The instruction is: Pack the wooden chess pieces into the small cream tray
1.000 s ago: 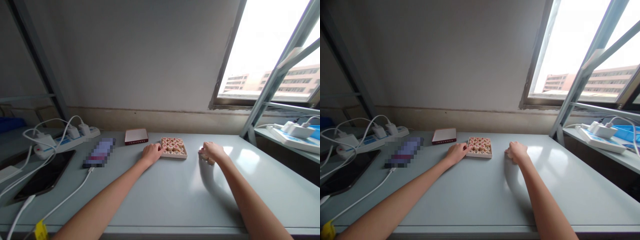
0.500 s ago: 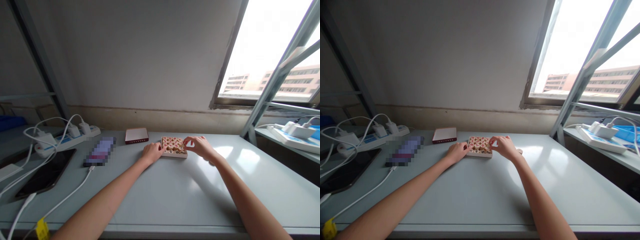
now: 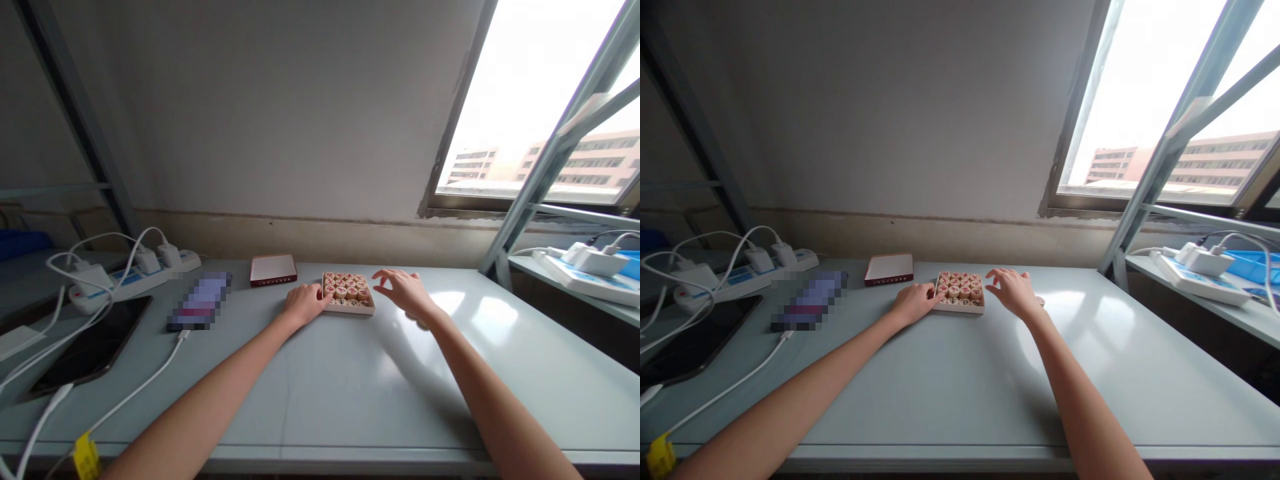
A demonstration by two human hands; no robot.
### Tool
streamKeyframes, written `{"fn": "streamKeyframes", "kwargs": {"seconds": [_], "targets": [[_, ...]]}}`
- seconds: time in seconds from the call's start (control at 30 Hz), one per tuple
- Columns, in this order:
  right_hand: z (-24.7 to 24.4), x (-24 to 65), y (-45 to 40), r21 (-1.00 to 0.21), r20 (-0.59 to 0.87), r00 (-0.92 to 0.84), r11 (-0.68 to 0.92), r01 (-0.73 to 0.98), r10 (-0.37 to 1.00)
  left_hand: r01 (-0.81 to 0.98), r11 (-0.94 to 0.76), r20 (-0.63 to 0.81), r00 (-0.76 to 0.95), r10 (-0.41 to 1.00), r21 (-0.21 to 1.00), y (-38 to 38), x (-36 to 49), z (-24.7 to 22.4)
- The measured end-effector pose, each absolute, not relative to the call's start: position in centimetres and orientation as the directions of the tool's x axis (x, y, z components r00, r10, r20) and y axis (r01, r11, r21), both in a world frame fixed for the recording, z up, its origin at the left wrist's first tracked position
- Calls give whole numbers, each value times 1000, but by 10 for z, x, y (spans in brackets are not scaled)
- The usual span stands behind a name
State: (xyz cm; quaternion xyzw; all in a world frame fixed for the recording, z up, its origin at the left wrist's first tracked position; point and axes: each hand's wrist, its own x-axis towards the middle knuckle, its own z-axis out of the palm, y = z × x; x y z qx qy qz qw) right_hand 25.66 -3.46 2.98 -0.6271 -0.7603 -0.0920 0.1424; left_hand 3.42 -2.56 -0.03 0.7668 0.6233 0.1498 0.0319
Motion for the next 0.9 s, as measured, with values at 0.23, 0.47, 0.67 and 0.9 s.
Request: {"fn": "streamKeyframes", "kwargs": {"seconds": [0.23,0.47,0.67,0.9], "targets": [[38,299,-40,73,-92,277,-271,960,957,935,-240,201,191,961,260,-25,33,0],[30,292,-34,51,-35,196,-194,980,980,930,-270,199,223,954,250,-26,31,0],[35,264,-37,-145,283,-41,85,986,958,933,-251,215,198,956,258,-23,30,-3],[13,195,-44,-175,451,-487,609,773,748,920,-293,205,244,948,261,-20,28,-3]]}}
